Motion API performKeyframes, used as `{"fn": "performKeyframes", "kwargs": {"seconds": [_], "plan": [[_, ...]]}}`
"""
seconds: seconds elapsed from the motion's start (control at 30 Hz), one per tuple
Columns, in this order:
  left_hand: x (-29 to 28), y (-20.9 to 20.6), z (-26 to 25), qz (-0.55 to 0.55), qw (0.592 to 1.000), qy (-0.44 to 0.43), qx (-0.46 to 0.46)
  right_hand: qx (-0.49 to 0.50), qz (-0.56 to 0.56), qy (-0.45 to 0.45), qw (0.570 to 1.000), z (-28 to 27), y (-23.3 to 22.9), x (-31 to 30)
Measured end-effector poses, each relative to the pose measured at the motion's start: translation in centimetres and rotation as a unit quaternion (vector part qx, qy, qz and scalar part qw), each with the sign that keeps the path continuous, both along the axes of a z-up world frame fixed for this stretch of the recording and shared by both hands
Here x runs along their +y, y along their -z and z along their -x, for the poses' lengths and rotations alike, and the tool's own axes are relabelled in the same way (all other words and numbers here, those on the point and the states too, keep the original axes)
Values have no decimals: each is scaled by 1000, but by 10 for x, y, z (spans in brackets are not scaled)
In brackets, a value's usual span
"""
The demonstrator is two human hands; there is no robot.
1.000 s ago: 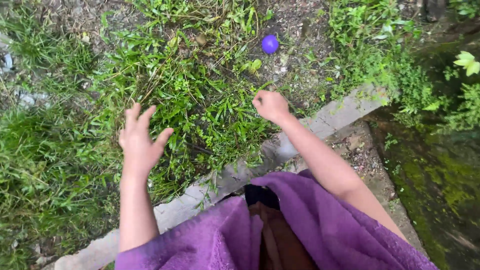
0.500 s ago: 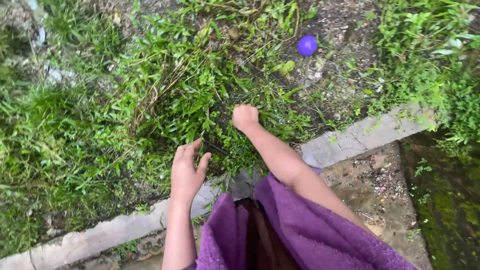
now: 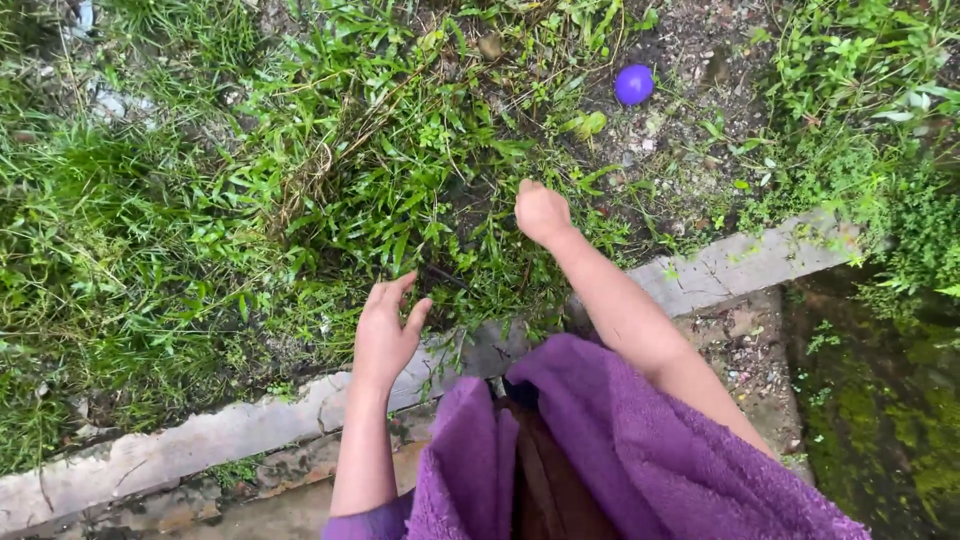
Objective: Pulling weeds from a garden area by hand and collecting them in a bucket.
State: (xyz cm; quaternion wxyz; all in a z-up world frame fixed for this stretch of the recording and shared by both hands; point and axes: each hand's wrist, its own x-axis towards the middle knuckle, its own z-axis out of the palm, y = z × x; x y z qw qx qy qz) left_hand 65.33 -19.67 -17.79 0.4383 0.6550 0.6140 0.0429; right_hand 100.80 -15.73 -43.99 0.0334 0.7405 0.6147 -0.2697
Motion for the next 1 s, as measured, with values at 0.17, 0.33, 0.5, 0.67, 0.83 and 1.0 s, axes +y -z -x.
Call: {"fn": "performKeyframes", "kwargs": {"seconds": [0.17, 0.33, 0.5, 0.67, 0.83, 1.0], "plan": [[13, 11, -19, 22, 1000, 14, -2, 46, 44, 54, 997, 10, -81, 5], [21, 117, -89, 53, 996, 31, 61, 122, 57, 149, 980, -7, -98, -1], [36, 169, -179, 30, 997, 13, 72, 162, 39, 198, 966, -12, -158, 0], [37, 156, -211, 18, 998, -26, 53, 186, 15, 212, 959, 2, -165, -13], [32, 163, -199, 12, 999, -6, 45, 198, -4, 179, 964, 5, -125, -63], [50, 154, -154, 10, 998, 3, 64, 139, 33, 236, 961, -7, -57, -137]]}}
